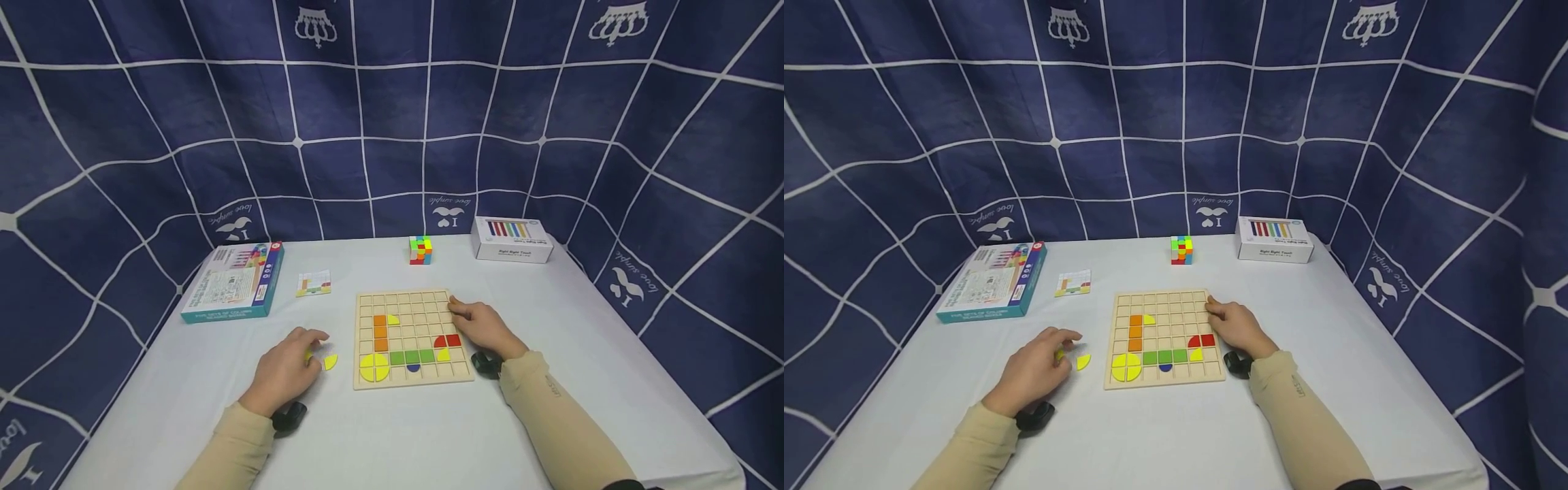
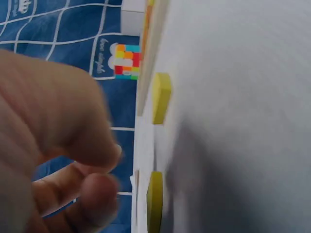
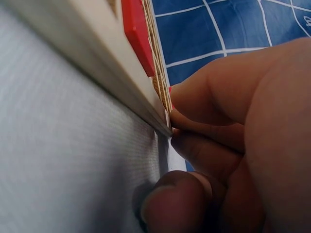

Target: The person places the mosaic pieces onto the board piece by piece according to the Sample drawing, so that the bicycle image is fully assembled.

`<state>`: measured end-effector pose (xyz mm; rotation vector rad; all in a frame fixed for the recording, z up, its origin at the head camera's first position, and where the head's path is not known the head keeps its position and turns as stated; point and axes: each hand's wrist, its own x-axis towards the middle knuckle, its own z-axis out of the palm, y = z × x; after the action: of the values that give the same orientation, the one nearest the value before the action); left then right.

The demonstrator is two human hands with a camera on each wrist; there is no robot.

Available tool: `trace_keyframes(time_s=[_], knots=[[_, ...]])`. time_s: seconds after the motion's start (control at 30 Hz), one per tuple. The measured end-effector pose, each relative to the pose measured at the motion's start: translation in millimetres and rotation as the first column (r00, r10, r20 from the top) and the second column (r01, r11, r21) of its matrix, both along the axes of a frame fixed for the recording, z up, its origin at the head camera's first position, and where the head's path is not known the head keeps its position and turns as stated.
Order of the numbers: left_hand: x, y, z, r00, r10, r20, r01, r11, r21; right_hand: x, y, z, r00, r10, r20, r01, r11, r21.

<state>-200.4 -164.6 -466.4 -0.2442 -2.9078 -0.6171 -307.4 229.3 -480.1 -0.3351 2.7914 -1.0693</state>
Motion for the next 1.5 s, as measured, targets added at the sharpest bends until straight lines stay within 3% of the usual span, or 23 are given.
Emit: trace_keyframes(time_s=[0.33, 0.57, 0.73, 0.97, 1.2, 1.33, 1.5], knots=[[-1.8, 6.9, -2.5, 0.991, -0.052, 0.124, 0.052, 0.999, 0.003, 0.4, 0, 0.9, 1.000, 0.003, 0.004, -0.003, 1.000, -0.004], [-0.5, 6.8, -2.6, 0.995, -0.090, 0.042, 0.091, 0.996, -0.025, 0.3, 1, 1.6, 1.000, 0.011, -0.007, -0.011, 1.000, -0.001], [-0.6, 7.4, -4.0, 0.994, -0.101, 0.044, 0.101, 0.995, -0.008, 0.5, -1, 2.1, 1.000, 0.005, -0.013, -0.005, 1.000, -0.001], [-2.1, 9.8, -2.4, 0.997, -0.066, 0.049, 0.066, 0.998, 0.019, 1.3, -2, 2.8, 1.000, -0.003, -0.010, 0.003, 1.000, 0.018], [1.2, 24.0, 6.9, 0.998, -0.051, -0.036, 0.054, 0.995, 0.090, -0.7, -3, 2.4, 1.000, 0.000, -0.017, 0.000, 1.000, 0.026], [5.2, 44.9, 18.8, 0.989, -0.118, -0.083, 0.129, 0.981, 0.142, -2.9, -4, 2.1, 1.000, -0.001, -0.021, 0.001, 1.000, 0.025], [4.9, 74.6, 27.7, 0.960, -0.252, -0.120, 0.265, 0.959, 0.101, -1.4, -3, 1.8, 1.000, -0.016, 0.002, 0.016, 1.000, 0.027]])
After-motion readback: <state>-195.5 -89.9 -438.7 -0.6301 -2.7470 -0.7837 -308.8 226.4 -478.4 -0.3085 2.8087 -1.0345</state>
